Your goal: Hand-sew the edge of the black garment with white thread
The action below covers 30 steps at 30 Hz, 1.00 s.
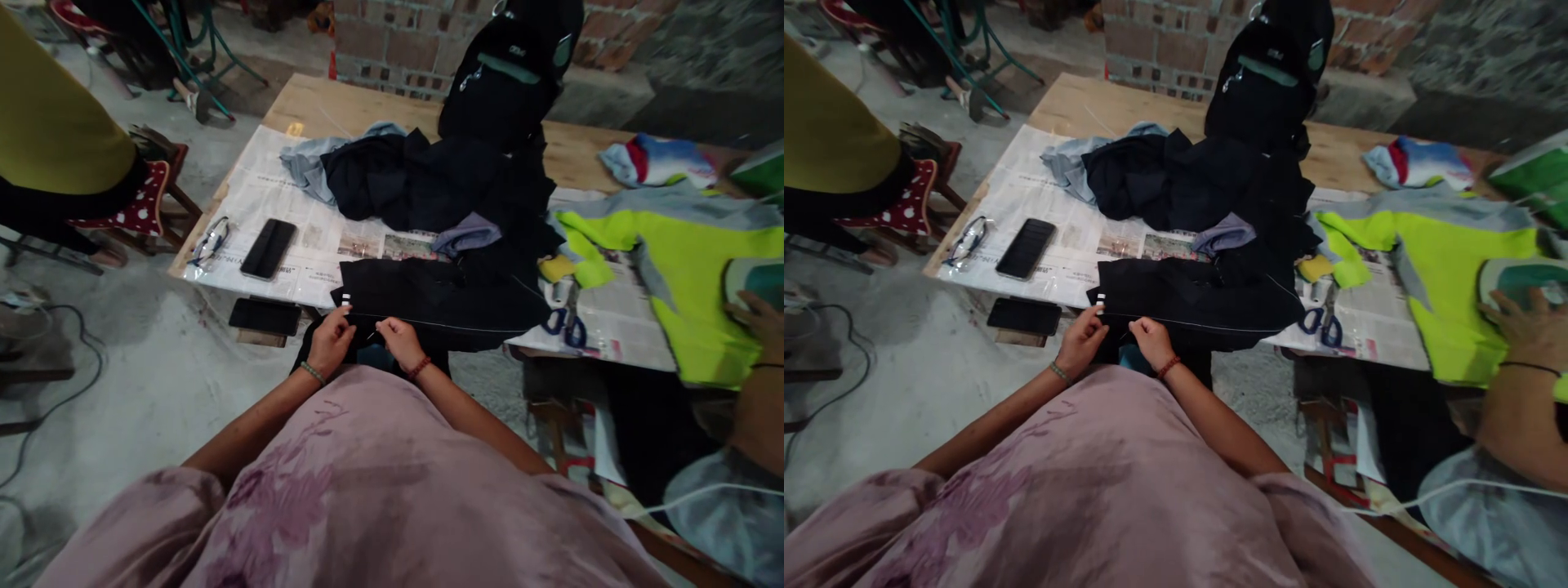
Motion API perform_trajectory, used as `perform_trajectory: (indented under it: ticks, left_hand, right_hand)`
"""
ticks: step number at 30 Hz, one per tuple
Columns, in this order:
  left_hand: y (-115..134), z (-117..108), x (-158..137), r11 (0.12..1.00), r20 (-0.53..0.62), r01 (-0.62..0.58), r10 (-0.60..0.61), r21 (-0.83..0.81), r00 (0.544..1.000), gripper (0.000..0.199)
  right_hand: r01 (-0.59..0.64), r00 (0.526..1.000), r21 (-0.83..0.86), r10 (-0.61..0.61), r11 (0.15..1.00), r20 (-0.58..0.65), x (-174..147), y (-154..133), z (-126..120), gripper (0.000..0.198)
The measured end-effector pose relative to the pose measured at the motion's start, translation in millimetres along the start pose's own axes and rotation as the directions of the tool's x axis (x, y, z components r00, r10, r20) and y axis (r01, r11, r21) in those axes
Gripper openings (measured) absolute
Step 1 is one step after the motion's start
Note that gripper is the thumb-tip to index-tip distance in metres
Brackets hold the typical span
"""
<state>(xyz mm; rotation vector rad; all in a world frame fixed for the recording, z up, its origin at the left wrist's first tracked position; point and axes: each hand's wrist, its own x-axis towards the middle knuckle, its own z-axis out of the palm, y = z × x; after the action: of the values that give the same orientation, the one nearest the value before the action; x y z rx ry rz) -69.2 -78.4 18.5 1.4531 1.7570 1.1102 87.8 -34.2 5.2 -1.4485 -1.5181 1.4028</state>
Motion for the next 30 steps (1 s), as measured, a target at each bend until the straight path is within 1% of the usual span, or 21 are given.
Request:
perform_trajectory:
  ticks: [1, 2, 3, 4, 5, 6, 7, 8, 9, 10, 11, 12, 13, 14, 15, 17, 18, 19, 20, 25, 30]
  left_hand:
    - [-1.3, -1.9, -1.7, 0.993, -0.071, 0.097, -0.101, -0.067, 0.992, 0.037]
    - [-1.6, -4.2, -3.7, 0.966, -0.126, 0.210, -0.230, -0.154, 0.965, 0.042]
    - [-1.0, -6.9, -5.7, 0.907, -0.134, 0.330, -0.372, -0.262, 0.918, 0.043]
    - [0.4, -9.6, -7.3, 0.808, -0.070, 0.453, -0.512, -0.377, 0.856, 0.040]
    - [2.5, -12.2, -8.3, 0.667, 0.062, 0.576, -0.627, -0.472, 0.777, 0.033]
    - [4.8, -14.5, -8.3, 0.499, 0.237, 0.688, -0.691, -0.527, 0.683, 0.025]
    - [7.0, -16.2, -7.3, 0.332, 0.411, 0.778, -0.702, -0.534, 0.582, 0.016]
    - [8.8, -17.2, -5.3, 0.190, 0.545, 0.837, -0.681, -0.513, 0.488, 0.009]
    - [10.0, -17.2, -2.7, 0.082, 0.643, 0.874, -0.645, -0.479, 0.413, 0.006]
    - [10.8, -16.3, 0.2, 0.008, 0.707, 0.898, -0.613, -0.440, 0.352, 0.007]
    - [11.3, -14.5, 3.1, -0.037, 0.748, 0.914, -0.589, -0.404, 0.307, 0.009]
    - [11.7, -11.9, 5.4, -0.056, 0.774, 0.926, -0.569, -0.374, 0.278, 0.011]
    - [12.1, -8.7, 7.0, -0.057, 0.787, 0.933, -0.557, -0.355, 0.265, 0.011]
    - [12.7, -5.3, 7.8, -0.042, 0.786, 0.935, -0.555, -0.353, 0.272, 0.011]
    - [13.5, -1.9, 7.8, -0.014, 0.772, 0.928, -0.561, -0.371, 0.300, 0.010]
    - [15.4, 3.6, 6.1, 0.061, 0.720, 0.897, -0.575, -0.437, 0.389, 0.010]
    - [16.3, 5.4, 4.9, 0.094, 0.692, 0.881, -0.583, -0.463, 0.426, 0.012]
    - [17.1, 6.6, 3.7, 0.118, 0.670, 0.870, -0.591, -0.480, 0.450, 0.014]
    - [17.7, 7.1, 2.6, 0.132, 0.655, 0.862, -0.597, -0.490, 0.463, 0.015]
    - [18.3, 6.1, 0.8, 0.146, 0.627, 0.851, -0.616, -0.504, 0.477, 0.016]
    - [19.0, 5.8, 0.4, 0.161, 0.599, 0.836, -0.629, -0.524, 0.496, 0.017]
  right_hand:
    - [-0.029, 1.000, 0.031, 0.030, 0.999, -0.007, 1.2, -1.1, -1.1, 0.029]
    - [-0.052, 0.999, 0.058, 0.053, 0.997, -0.009, 2.0, -2.4, -2.1, 0.029]
    - [-0.065, 0.998, 0.078, 0.065, 0.995, -0.007, 2.6, -3.6, -2.9, 0.028]
    - [-0.066, 0.998, 0.091, 0.067, 0.994, -0.004, 2.9, -4.7, -3.4, 0.028]
    - [-0.059, 0.998, 0.099, 0.060, 0.993, -0.002, 3.0, -5.5, -3.6, 0.029]
    - [-0.048, 0.999, 0.104, 0.049, 0.993, -0.002, 2.9, -6.1, -3.6, 0.029]
    - [-0.037, 0.999, 0.107, 0.038, 0.994, -0.002, 2.7, -6.4, -3.4, 0.029]
    - [-0.029, 1.000, 0.110, 0.029, 0.993, -0.002, 2.6, -6.4, -3.1, 0.030]
    - [-0.024, 1.000, 0.112, 0.025, 0.993, -0.002, 2.3, -6.3, -2.7, 0.030]
    - [-0.021, 1.000, 0.111, 0.022, 0.994, -0.003, 2.1, -6.1, -2.4, 0.030]
    - [-0.018, 1.000, 0.108, 0.019, 0.994, -0.004, 1.8, -5.8, -2.1, 0.031]
    - [-0.012, 1.000, 0.100, 0.013, 0.995, -0.007, 1.5, -5.5, -1.9, 0.031]
    - [-0.003, 1.000, 0.087, 0.004, 0.996, -0.011, 1.0, -5.3, -1.9, 0.031]
    - [0.010, 1.000, 0.067, -0.009, 0.998, -0.017, 0.5, -5.1, -2.0, 0.031]
    - [0.029, 0.999, 0.039, -0.028, 0.999, -0.025, -0.2, -5.1, -2.3, 0.031]
    - [0.073, 0.996, -0.039, -0.075, 0.997, -0.045, -2.1, -5.7, -3.2, 0.030]
    - [0.096, 0.993, -0.081, -0.100, 0.992, -0.054, -3.1, -6.2, -3.6, 0.030]
    - [0.118, 0.990, -0.120, -0.126, 0.986, -0.059, -4.3, -6.8, -4.0, 0.030]
    - [0.138, 0.987, -0.152, -0.149, 0.979, -0.061, -5.4, -7.6, -4.2, 0.030]
    - [0.215, 0.972, -0.238, -0.231, 0.947, -0.039, -9.2, -10.4, -3.5, 0.029]
    - [0.249, 0.964, -0.238, -0.264, 0.939, -0.031, -10.7, -11.6, -2.7, 0.029]
